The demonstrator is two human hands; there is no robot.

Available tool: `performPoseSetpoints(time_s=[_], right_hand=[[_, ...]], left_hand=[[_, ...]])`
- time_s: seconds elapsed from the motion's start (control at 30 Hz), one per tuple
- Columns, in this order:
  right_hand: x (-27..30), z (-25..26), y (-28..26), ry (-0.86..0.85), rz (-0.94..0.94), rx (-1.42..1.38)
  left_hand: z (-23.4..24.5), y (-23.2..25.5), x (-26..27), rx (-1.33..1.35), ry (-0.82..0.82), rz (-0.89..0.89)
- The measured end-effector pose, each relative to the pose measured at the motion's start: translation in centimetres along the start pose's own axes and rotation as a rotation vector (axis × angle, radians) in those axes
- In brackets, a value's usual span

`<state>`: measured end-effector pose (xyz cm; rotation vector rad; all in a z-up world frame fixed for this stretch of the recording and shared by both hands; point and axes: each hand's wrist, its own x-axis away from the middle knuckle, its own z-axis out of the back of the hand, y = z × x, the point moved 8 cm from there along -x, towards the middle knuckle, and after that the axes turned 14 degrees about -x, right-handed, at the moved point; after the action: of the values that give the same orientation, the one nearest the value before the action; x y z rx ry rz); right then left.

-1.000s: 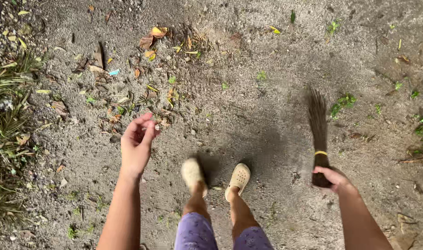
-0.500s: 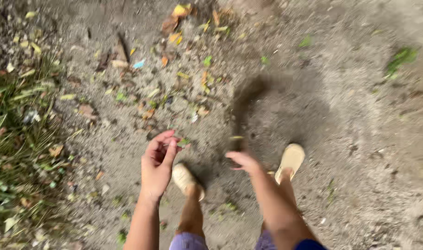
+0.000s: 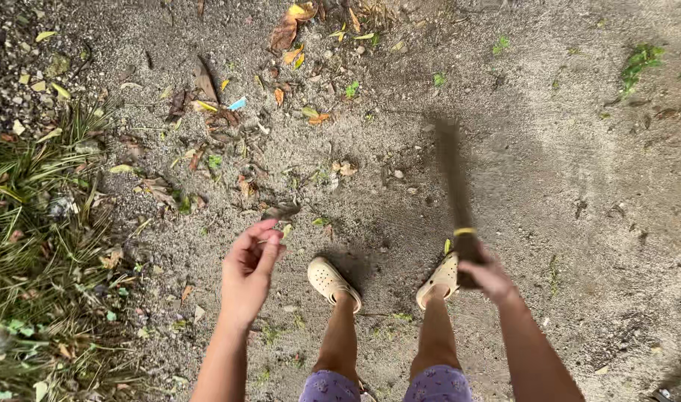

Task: The person sweeps dirt and plant debris on a ground surface using a broom made of bundled sticks.

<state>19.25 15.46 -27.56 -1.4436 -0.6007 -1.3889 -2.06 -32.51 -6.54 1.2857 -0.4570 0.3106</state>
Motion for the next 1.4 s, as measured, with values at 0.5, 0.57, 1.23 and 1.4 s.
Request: performPoseSetpoints(time_s=[0.5, 0.57, 1.23, 1.4], right_hand=[[9.0, -27.1, 8.5, -0.804, 0.013, 0.217], [6.2, -17.8, 6.3, -0.601, 0.164, 0.313], [13.0, -31.8, 14.1, -0.524, 0.498, 0.96], [7.7, -17.7, 15.9, -0.552, 0.137, 0.36]], left_hand=[[1.4, 0.7, -0.9, -0.028, -0.033, -0.02], [1.5, 0.4, -1.1, -0.016, -0.034, -0.021], [0.1, 1.8, 0.7, 0.022, -0.165, -0.162], [-1.4, 1.9, 2.9, -0.115, -0.174, -0.142]])
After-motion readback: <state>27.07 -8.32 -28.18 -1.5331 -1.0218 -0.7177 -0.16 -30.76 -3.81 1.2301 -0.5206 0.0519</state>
